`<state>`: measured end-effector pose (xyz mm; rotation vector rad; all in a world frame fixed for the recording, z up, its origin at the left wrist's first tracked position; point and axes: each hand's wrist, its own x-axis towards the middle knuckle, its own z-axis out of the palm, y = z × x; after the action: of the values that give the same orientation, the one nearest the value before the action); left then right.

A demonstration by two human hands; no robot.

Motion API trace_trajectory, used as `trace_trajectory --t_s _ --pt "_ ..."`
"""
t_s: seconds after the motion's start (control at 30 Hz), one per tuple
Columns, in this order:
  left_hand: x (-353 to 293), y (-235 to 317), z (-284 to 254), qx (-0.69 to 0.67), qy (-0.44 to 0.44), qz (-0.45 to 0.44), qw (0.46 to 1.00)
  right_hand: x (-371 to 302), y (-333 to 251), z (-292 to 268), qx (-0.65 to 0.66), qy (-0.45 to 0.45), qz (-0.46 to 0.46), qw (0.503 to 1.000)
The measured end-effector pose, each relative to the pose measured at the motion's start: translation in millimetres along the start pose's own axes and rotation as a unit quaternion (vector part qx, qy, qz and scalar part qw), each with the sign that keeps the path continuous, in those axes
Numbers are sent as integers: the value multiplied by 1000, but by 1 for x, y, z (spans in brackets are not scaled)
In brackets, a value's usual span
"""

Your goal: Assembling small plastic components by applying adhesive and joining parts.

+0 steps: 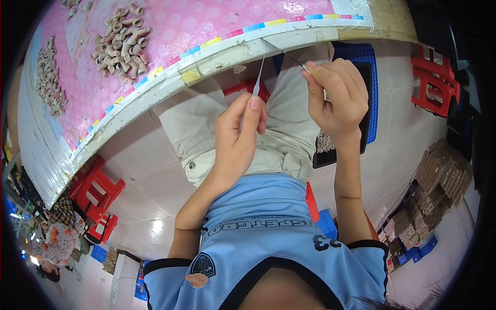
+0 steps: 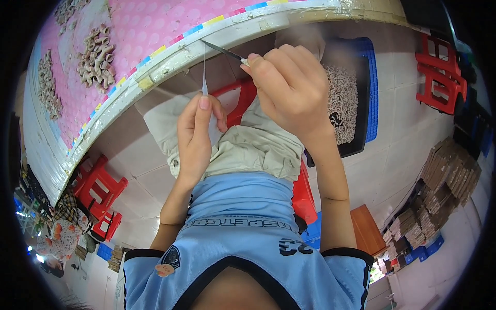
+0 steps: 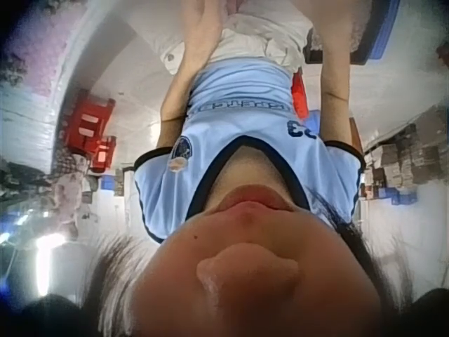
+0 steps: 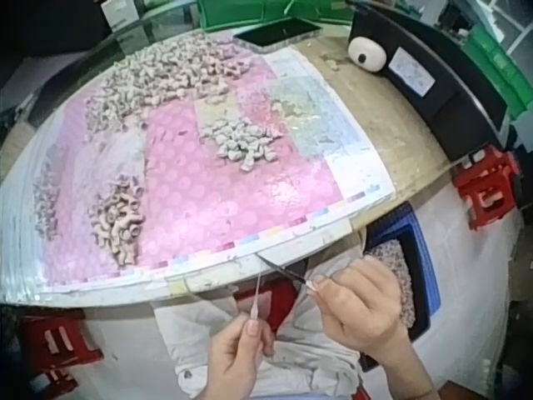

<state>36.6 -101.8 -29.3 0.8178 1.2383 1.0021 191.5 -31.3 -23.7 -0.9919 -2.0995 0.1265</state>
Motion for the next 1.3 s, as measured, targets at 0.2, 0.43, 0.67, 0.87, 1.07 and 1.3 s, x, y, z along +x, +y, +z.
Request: trace_trajectory --t_s 0.2,0.43,0.67,0.87,1.07,1.3 --pt "-11 -11 2 12 -10 -18 1000 -8 1 -2 -1 -32 4 999" --pt "-8 -1 -3 9 13 30 999 -2 2 3 25 44 40 998" --pt "1 14 -2 49 -4 24 999 11 2 -10 30 61 26 997" --pt "-3 -20 -3 13 18 5 1000 -3 -4 -11 9 58 22 998" --pt "-7 -13 -3 -18 -17 5 1000 5 -19 -12 87 52 65 993" --pt "7 -12 -2 -13 -38 48 998 13 -21 -18 112 79 102 985"
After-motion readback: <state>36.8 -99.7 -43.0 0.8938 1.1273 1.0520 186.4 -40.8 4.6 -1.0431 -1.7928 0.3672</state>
